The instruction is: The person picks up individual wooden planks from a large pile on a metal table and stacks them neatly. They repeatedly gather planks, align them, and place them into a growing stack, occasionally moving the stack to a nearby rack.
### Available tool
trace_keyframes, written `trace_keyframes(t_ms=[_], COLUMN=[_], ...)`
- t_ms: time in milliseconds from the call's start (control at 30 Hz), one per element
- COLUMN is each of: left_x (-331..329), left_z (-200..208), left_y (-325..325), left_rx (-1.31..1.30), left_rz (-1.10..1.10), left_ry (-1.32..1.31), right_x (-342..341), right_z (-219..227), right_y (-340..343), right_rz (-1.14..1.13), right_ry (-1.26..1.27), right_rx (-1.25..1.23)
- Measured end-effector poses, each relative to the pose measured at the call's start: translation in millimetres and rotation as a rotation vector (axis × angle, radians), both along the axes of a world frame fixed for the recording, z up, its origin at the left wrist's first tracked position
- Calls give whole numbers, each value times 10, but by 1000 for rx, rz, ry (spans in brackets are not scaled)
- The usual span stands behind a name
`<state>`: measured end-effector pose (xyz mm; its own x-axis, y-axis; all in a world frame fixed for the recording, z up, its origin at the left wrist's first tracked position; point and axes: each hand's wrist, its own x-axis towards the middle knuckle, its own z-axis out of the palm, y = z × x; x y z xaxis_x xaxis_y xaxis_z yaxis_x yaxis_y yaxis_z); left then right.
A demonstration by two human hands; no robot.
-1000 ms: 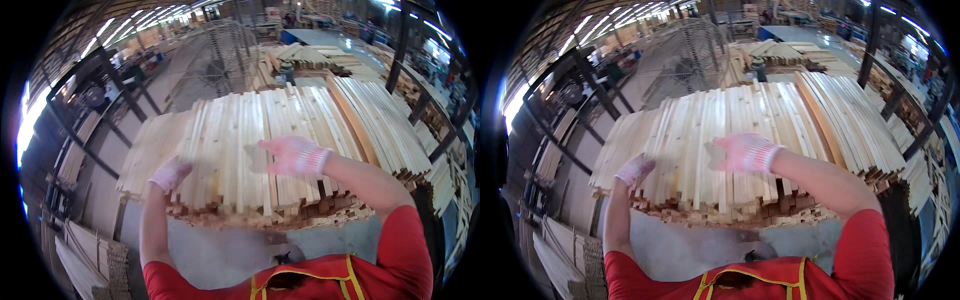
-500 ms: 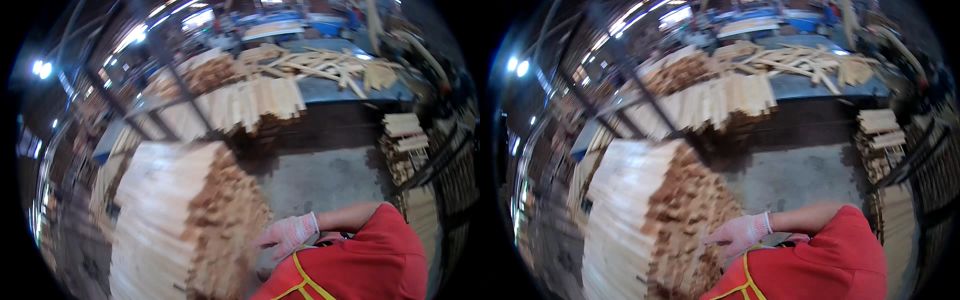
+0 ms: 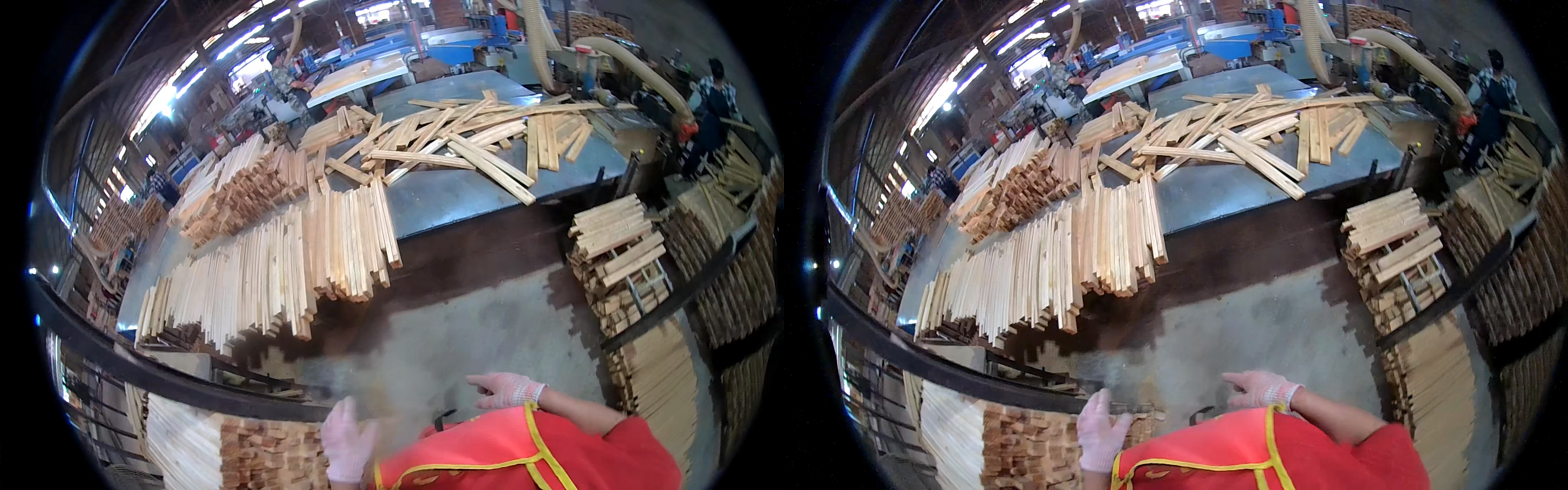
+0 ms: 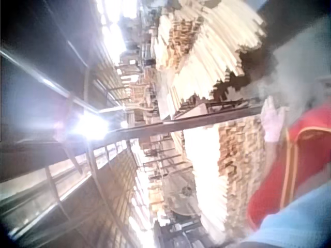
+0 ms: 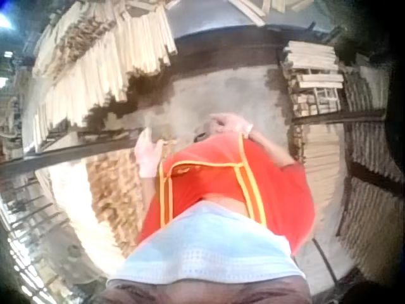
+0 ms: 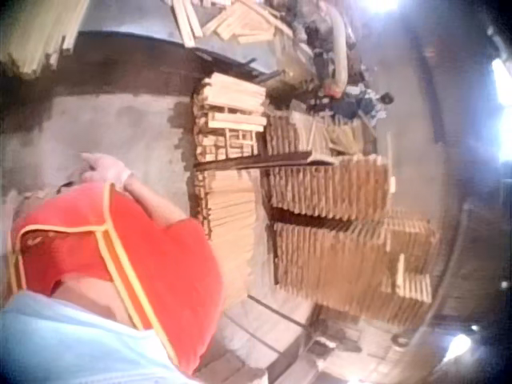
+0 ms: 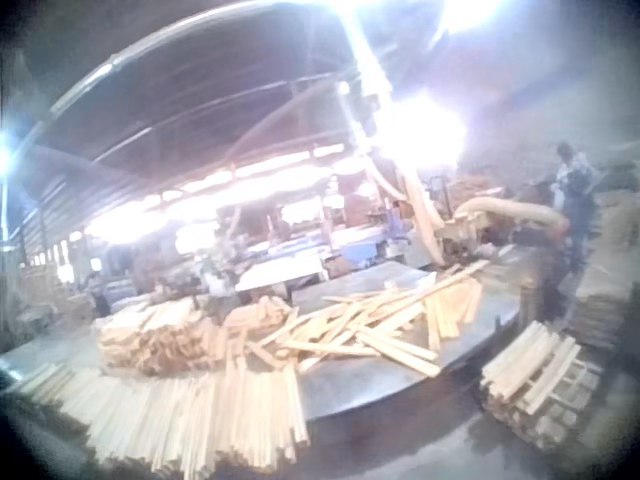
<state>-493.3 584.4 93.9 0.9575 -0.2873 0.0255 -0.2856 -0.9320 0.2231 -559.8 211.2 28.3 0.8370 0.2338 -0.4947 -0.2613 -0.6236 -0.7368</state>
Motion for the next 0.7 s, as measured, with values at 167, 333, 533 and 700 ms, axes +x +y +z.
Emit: trace_keyframes(t_ms=[167,333,533,700], left_x=[1329,2712,4308,5370], left_z=[-647,-1038,-1017,-1141], left_y=[-1215,-2277,-3474,-4094], left_rx=[88,164,115,65], left_rz=[-311,-406,-507,-402], left_ry=[50,96,87,182], right_x=[676,1695,3132,4409], right_z=[-401,-600,-611,-620], right_y=[-647,-1411,-2596,-3597], right_rz=[-101,-208,-404,-558], right_ry=[145,128,-62,-244], right_rx=[-14,28,-142,-323])
